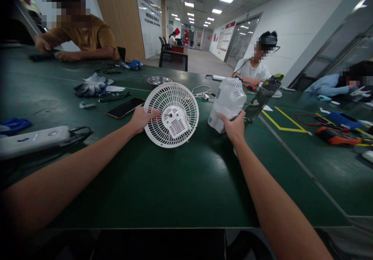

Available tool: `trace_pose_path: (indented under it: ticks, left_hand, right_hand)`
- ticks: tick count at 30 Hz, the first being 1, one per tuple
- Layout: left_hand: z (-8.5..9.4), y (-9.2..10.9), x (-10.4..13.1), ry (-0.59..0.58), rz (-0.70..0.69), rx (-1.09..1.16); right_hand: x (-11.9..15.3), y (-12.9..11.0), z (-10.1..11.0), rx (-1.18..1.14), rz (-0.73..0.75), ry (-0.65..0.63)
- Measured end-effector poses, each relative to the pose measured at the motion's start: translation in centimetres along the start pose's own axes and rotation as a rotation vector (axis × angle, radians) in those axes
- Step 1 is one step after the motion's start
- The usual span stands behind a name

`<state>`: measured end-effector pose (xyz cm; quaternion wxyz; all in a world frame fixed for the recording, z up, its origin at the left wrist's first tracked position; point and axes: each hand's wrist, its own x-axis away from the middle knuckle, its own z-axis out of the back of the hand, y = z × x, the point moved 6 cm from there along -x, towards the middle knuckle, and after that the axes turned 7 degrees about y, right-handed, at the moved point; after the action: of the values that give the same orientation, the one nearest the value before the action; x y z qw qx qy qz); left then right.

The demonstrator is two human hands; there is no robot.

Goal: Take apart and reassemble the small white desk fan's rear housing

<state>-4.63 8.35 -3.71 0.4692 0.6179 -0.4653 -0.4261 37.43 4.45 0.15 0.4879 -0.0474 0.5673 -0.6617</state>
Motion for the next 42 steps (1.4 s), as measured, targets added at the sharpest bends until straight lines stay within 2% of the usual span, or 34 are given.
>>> trace_pose_path:
  ticks: [4, 10, 17, 20, 23, 29, 35, 42]
  left_hand:
    - [-0.1, 0.0, 0.0, -0.004, 0.013, 0.009]
    - [0.1, -0.1, -0.1, -0.017, -0.003, -0.01]
    - [0.0, 0.1, 0.1, -0.027, -0.009, -0.014]
    - [0.1, 0.0, 0.0, -0.021, -0.013, -0.012]
    - [0.0, -0.2, -0.2, -0.035, -0.01, -0.01]
    - [0.1, -0.4, -0.4, -0.026, -0.006, -0.017]
    - [0.3, -0.5, -0.6, -0.059, -0.026, -0.034]
    - [0.2, -0.5, -0.5, -0.036, -0.006, -0.006]
  right_hand:
    - [-0.1, -0.5, 0.8, 0.088, 0.032, 0.065]
    - [-0.4, -0.5, 0.9, 0.085, 0.073, 0.051]
    - [0.0, 0.4, 0.5, 0.111, 0.049, 0.034]
    - [-0.3, 0.4, 0.7, 0.068, 0.058, 0.067]
    - [-1.2, 0.7, 1.7, 0.08, 0.065, 0.122]
    - [-3.5, 3.3, 4.8, 0.096, 0.042, 0.248]
    - [-4.7, 6.0, 5.1, 0.071, -0.065, 0.267]
    - [-5.0, 3.9, 5.0, -0.018, 0.104, 0.31]
